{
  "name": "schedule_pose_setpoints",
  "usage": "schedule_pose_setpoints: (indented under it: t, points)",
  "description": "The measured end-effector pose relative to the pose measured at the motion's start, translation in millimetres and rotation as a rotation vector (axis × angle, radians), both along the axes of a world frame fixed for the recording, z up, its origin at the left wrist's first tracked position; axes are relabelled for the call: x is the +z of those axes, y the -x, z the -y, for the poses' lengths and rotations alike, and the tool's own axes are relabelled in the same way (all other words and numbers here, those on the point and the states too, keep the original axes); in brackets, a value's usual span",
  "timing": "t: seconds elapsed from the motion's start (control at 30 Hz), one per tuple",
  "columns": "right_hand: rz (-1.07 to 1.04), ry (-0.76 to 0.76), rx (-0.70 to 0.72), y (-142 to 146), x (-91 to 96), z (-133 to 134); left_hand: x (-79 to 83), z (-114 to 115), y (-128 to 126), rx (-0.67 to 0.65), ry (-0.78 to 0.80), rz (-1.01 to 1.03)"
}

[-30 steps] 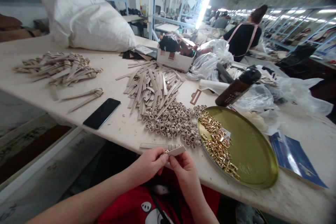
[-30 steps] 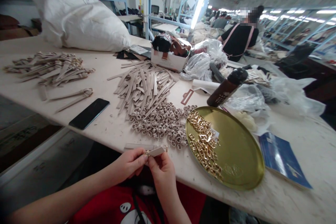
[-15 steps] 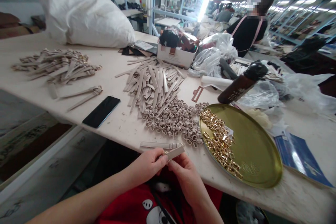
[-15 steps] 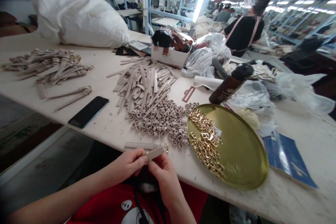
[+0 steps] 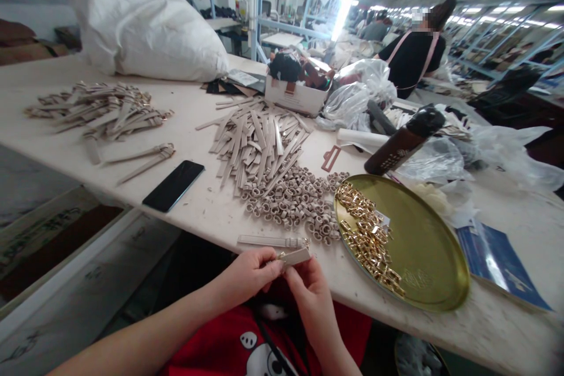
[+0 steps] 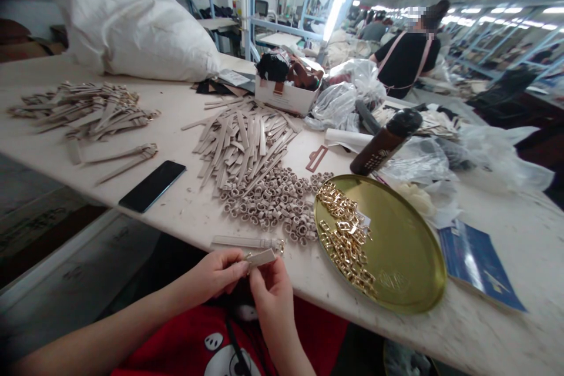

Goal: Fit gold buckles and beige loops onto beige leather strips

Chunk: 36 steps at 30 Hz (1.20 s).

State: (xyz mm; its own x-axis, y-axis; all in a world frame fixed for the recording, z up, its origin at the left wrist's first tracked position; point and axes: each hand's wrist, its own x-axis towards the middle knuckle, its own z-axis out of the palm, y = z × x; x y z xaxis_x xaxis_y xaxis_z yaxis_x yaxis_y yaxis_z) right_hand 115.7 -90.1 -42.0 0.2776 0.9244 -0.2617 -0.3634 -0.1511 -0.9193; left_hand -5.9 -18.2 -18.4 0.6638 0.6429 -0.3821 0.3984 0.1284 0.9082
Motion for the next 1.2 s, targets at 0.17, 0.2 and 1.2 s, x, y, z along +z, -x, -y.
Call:
schedule_pose_setpoints:
  t: [0.17, 0.2, 1.2]
  points:
    - [0.25, -0.045, 0.02, -5.3, -8.3, 1.3, 2.9, 1.4, -0.1, -0.019, -0.03, 0.019]
    - [0.244, -0.035, 0.036, -6.6, -8.8, 0.4, 3.1, 1.2, 0.2, -0.023, -0.028, 0.029]
    - [1.401, -0.011, 0.042, -99.2, 8.2, -34.7, 3.5, -18.1, -11.1, -0.019, -0.086, -0.044]
